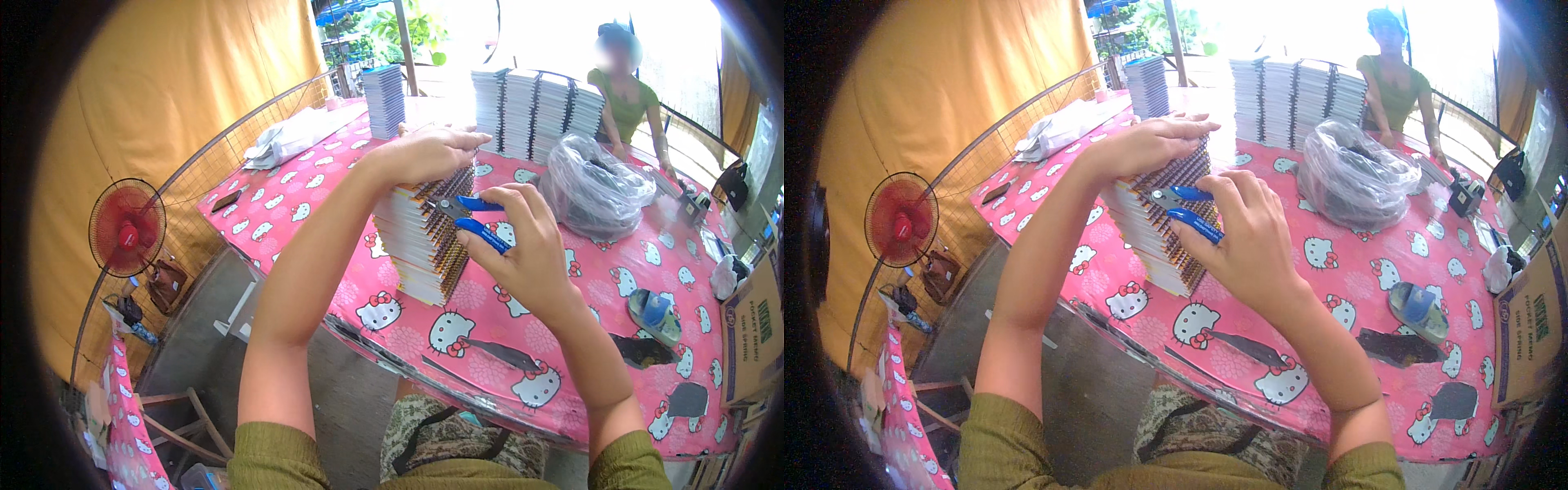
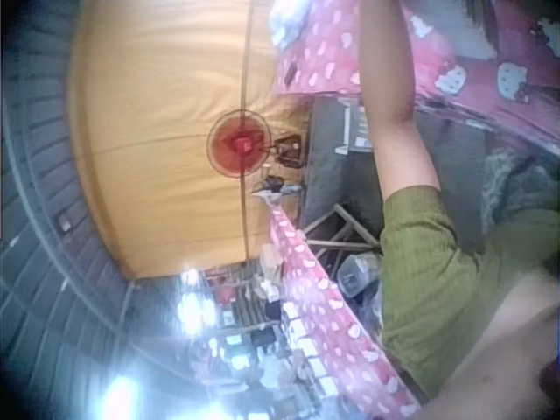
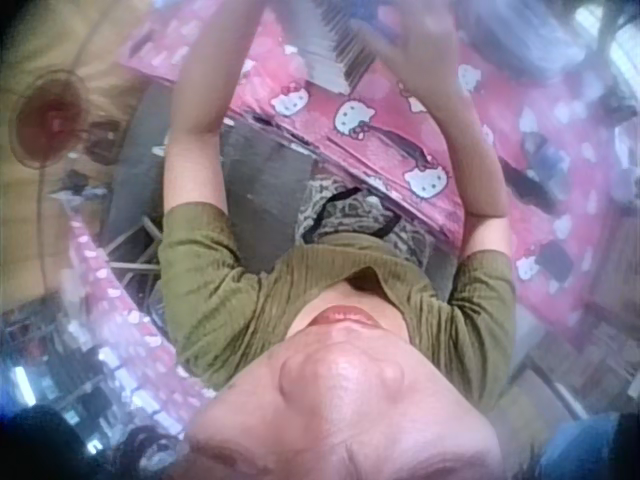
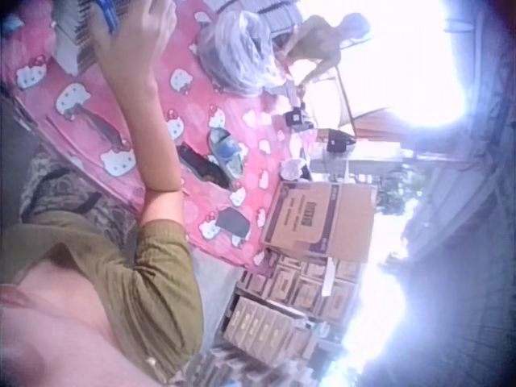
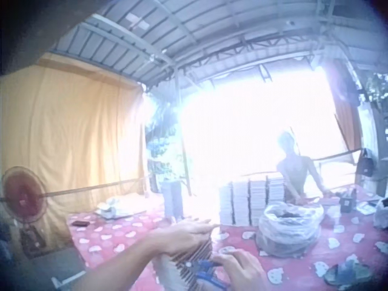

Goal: The person trims the wire or plastic spiral binding of a stack of notebooks using pliers, then organizes the notebooks on a table.

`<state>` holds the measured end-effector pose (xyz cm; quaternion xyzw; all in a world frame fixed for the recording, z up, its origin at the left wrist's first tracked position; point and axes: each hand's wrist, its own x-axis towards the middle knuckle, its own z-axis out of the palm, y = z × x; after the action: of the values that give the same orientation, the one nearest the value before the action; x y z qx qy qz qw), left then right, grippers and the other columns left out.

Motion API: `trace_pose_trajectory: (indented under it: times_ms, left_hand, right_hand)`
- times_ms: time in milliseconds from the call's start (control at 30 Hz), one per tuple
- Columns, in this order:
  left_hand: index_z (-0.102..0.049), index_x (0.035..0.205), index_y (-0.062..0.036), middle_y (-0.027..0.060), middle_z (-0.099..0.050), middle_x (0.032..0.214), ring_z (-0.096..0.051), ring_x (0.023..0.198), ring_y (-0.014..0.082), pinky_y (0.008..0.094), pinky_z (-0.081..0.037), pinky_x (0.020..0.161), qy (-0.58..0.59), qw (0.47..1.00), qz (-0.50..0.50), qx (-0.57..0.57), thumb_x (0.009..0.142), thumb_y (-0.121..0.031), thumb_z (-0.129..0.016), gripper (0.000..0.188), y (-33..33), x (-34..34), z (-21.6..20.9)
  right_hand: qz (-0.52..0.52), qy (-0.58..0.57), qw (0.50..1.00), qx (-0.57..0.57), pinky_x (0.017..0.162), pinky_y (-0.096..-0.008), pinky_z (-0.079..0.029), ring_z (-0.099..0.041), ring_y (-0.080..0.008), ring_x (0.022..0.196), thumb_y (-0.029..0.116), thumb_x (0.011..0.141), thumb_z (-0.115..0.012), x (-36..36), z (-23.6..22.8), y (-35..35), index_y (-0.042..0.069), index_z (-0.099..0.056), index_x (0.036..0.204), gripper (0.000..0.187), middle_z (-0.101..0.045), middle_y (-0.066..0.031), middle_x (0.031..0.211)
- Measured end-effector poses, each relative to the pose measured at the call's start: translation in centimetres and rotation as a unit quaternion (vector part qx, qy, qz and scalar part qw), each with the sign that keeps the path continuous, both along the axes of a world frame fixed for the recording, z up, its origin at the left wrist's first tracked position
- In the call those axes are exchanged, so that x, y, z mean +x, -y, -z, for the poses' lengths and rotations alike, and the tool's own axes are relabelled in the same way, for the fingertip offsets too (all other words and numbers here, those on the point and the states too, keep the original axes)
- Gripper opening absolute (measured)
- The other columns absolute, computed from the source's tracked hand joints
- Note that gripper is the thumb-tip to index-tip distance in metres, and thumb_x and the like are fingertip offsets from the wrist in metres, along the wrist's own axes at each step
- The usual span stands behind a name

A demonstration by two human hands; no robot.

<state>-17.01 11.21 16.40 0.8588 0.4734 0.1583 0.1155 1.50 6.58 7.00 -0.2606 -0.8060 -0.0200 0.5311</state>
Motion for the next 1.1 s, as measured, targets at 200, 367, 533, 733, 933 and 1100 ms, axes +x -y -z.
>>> trace_pose_trajectory:
  times_ms: [200, 367, 533, 733, 933, 1100]
  left_hand:
    - [-0.050, 0.135, -0.0119, 0.0200, -0.034, 0.147, -0.023, 0.140, 0.0332, 0.0393, -0.019, 0.114, 0.021, 0.999, 0.025, 0.005, 0.091, -0.023, -0.049, 0.045, -0.5, -0.3, 0.2]
    - [-0.064, 0.117, -0.0146, 0.0190, -0.041, 0.143, -0.038, 0.131, 0.0418, 0.0422, -0.028, 0.110, -0.083, 0.991, 0.016, 0.099, 0.081, -0.043, -0.056, 0.047, -0.5, -0.2, 1.2]
    - [-0.072, 0.095, -0.0119, 0.0230, -0.030, 0.149, -0.023, 0.139, 0.0395, 0.0449, -0.023, 0.111, -0.068, 0.997, 0.025, 0.012, 0.079, -0.046, -0.066, 0.038, -0.8, -1.0, 0.4]
    - [-0.073, 0.085, -0.0091, 0.0255, -0.035, 0.145, -0.036, 0.134, 0.0367, 0.0416, -0.031, 0.106, 0.004, 1.000, -0.018, 0.005, 0.080, -0.057, -0.064, 0.049, 0.0, -0.5, 0.1]
    - [-0.074, 0.077, -0.0094, 0.0213, -0.033, 0.148, -0.033, 0.136, 0.0318, 0.0399, -0.031, 0.107, 0.028, 1.000, -0.007, 0.000, 0.088, -0.055, -0.055, 0.051, -0.4, -0.5, 0.8]
    - [-0.070, 0.061, -0.0055, 0.0192, -0.032, 0.149, -0.030, 0.138, 0.0306, 0.0396, -0.029, 0.108, 0.017, 0.999, -0.015, -0.027, 0.090, -0.056, -0.052, 0.061, -0.2, -0.5, 0.2]
  right_hand:
    - [-0.018, 0.025, 0.998, -0.046, 0.074, -0.0413, -0.047, -0.060, -0.0289, 0.085, 0.028, 0.075, -0.073, -0.6, -1.1, 0.2, 0.002, -0.059, 0.101, 0.040, -0.060, -0.0136, 0.092]
    - [-0.333, -0.040, 0.652, -0.681, 0.066, -0.0254, -0.048, -0.059, -0.0103, 0.071, 0.030, 0.085, -0.069, 1.7, -3.8, -2.7, -0.003, -0.061, 0.098, 0.036, -0.062, -0.0031, 0.081]
    - [-0.210, -0.035, 0.902, -0.375, 0.071, -0.0309, -0.050, -0.064, -0.0197, 0.078, 0.030, 0.081, -0.072, 0.0, -0.4, -1.8, -0.001, -0.062, 0.097, 0.037, -0.064, -0.0125, 0.084]
    - [-0.024, -0.032, 0.999, -0.002, 0.075, -0.0359, -0.049, -0.062, -0.0248, 0.088, 0.025, 0.074, -0.077, -1.1, 1.7, -0.9, 0.001, -0.061, 0.101, 0.040, -0.058, -0.0151, 0.096]
    - [-0.298, -0.079, 0.760, -0.573, 0.053, -0.0237, -0.047, -0.059, -0.0123, 0.056, 0.032, 0.089, -0.065, 0.1, 0.5, -2.8, -0.004, -0.062, 0.100, 0.038, -0.066, -0.0076, 0.074]
    - [-0.220, -0.080, 0.883, -0.408, 0.064, -0.0295, -0.050, -0.063, -0.0174, 0.070, 0.032, 0.083, -0.071, -0.1, 1.6, -1.8, -0.001, -0.062, 0.099, 0.038, -0.066, -0.0099, 0.083]
